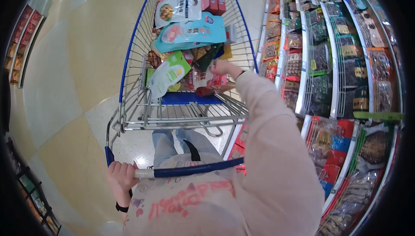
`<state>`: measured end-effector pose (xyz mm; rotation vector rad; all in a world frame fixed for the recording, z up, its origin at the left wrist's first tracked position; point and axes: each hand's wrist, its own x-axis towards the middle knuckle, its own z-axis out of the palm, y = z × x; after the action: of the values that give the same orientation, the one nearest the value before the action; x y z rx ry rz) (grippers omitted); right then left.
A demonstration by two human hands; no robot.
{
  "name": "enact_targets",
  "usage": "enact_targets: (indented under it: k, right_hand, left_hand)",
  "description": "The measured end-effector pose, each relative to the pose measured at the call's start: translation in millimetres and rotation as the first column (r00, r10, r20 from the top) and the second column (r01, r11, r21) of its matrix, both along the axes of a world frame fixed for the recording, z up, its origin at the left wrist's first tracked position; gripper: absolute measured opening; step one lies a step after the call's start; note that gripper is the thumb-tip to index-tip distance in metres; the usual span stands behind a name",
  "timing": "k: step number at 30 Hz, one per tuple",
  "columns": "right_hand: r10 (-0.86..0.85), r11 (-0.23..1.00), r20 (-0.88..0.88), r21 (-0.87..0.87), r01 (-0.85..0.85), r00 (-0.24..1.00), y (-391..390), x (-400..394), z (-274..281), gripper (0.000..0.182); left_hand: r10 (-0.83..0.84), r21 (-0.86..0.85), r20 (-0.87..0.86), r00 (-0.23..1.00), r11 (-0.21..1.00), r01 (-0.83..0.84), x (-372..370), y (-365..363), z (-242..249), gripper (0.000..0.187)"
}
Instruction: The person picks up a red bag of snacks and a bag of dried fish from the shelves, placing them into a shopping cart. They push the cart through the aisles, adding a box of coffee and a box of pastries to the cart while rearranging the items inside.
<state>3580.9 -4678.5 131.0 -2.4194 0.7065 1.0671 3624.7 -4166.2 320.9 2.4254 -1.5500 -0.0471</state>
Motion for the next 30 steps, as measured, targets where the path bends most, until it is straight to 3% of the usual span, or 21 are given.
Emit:
enact_targets:
  k: [1, 2, 3, 4, 6, 7, 9, 10, 12, 13, 15, 16, 19, 23, 25, 26, 28, 30]
  right_hand:
    - [0.079, 0.997, -0.034, 0.027, -0.078, 0.996, 10.8, -1.7, -27.7, 0.044]
    - [0.042, 0.993, 0.201, 0.102, -0.063, 0.979, -0.6, -33.4, -115.3, 0.047]
    - [-0.095, 0.992, -0.053, 0.084, 0.099, 0.994, 19.4, -25.2, -100.0, 0.050]
    - [-0.086, 0.991, -0.058, 0.095, 0.092, 0.995, 23.5, -33.6, -114.0, 0.050]
    - [-0.402, 0.853, -0.238, 0.253, 0.456, 0.884, 20.7, -48.0, -137.3, 0.052]
    - [-0.396, 0.854, -0.245, 0.256, 0.453, 0.885, 21.1, -52.4, -143.6, 0.052]
    - [-0.523, 0.790, -0.051, 0.345, 0.506, 0.851, 16.4, -60.6, -155.9, 0.052]
    - [-0.517, 0.791, -0.061, 0.346, 0.504, 0.854, 8.0, -65.0, -172.5, 0.052]
    - [-0.701, 0.646, -0.097, 0.333, 0.687, 0.706, -4.6, -70.2, -201.4, 0.052]
    - [-0.701, 0.643, -0.106, 0.334, 0.689, 0.706, -2.4, -66.4, -192.1, 0.052]
    - [-0.816, 0.364, -0.242, 0.490, 0.792, 0.524, 1.8, -61.9, -169.2, 0.046]
    - [-0.817, 0.356, -0.250, 0.490, 0.796, 0.519, 4.0, -61.4, -165.9, 0.046]
    - [-0.724, 0.597, -0.182, 0.317, 0.737, 0.665, 4.2, -48.4, -157.7, 0.042]
    - [-0.760, 0.524, -0.264, 0.291, 0.800, 0.594, 16.0, -26.4, -141.2, 0.036]
    - [-0.513, 0.850, 0.111, 0.205, 0.485, 0.851, 16.1, -24.0, -163.7, 0.029]
    - [-0.507, 0.853, 0.112, 0.206, 0.479, 0.855, 13.3, -23.5, -164.9, 0.029]
    - [-0.735, 0.599, 0.090, 0.551, 0.581, 0.672, 3.7, -20.9, -161.5, 0.026]
    - [-0.695, 0.613, 0.019, 0.537, 0.579, 0.719, 6.2, -19.8, -135.3, 0.024]
  left_hand:
    - [-0.003, 0.009, -0.016, 1.000, 1.000, 0.003, 1.4, 0.0, -1.2, 0.025]
    - [-0.006, 0.020, -0.035, 0.999, 1.000, 0.007, 1.9, 0.5, -1.7, 0.024]
    - [0.000, 0.049, -0.026, 1.000, 0.999, 0.001, 2.2, 0.4, -0.7, 0.025]
    - [0.008, 0.061, -0.029, 1.000, 0.998, -0.007, 2.5, -0.5, 0.5, 0.025]
    - [0.010, 0.095, -0.008, 1.000, 0.995, -0.009, 5.7, -4.7, 1.2, 0.027]
    - [0.019, 0.083, -0.033, 0.999, 0.996, -0.016, 4.1, -3.1, -0.2, 0.019]
    - [0.012, 0.084, -0.023, 1.000, 0.996, -0.010, 3.7, -1.7, -2.1, 0.018]
    - [-0.004, 0.082, -0.006, 1.000, 0.997, 0.004, 3.5, -1.2, -2.3, 0.017]
    - [-0.009, 0.095, -0.004, 1.000, 0.995, 0.009, 4.1, -3.1, -2.5, 0.016]
    - [-0.003, 0.091, 0.008, 1.000, 0.996, 0.003, 4.1, -4.2, -2.4, 0.017]
    - [-0.003, 0.098, 0.015, 1.000, 0.995, 0.001, 4.2, -5.7, -0.7, 0.018]
    - [-0.015, 0.111, 0.040, 0.999, 0.994, 0.010, 5.2, -6.6, 0.6, 0.018]
    - [-0.021, 0.115, 0.066, 0.998, 0.993, 0.014, 5.1, -8.9, 2.1, 0.018]
    - [0.001, 0.116, 0.040, 0.999, 0.993, -0.006, 0.1, -7.6, 0.5, 0.019]
    - [0.001, 0.109, 0.045, 0.999, 0.994, -0.006, -0.4, -8.4, -1.0, 0.019]
    - [0.001, 0.103, 0.049, 0.999, 0.995, -0.006, -0.6, -8.2, -0.3, 0.018]
    - [0.012, 0.083, 0.047, 0.999, 0.996, -0.016, -0.6, -8.4, -1.4, 0.018]
    - [0.028, 0.052, 0.043, 0.999, 0.998, -0.030, -3.3, -7.1, -2.9, 0.018]
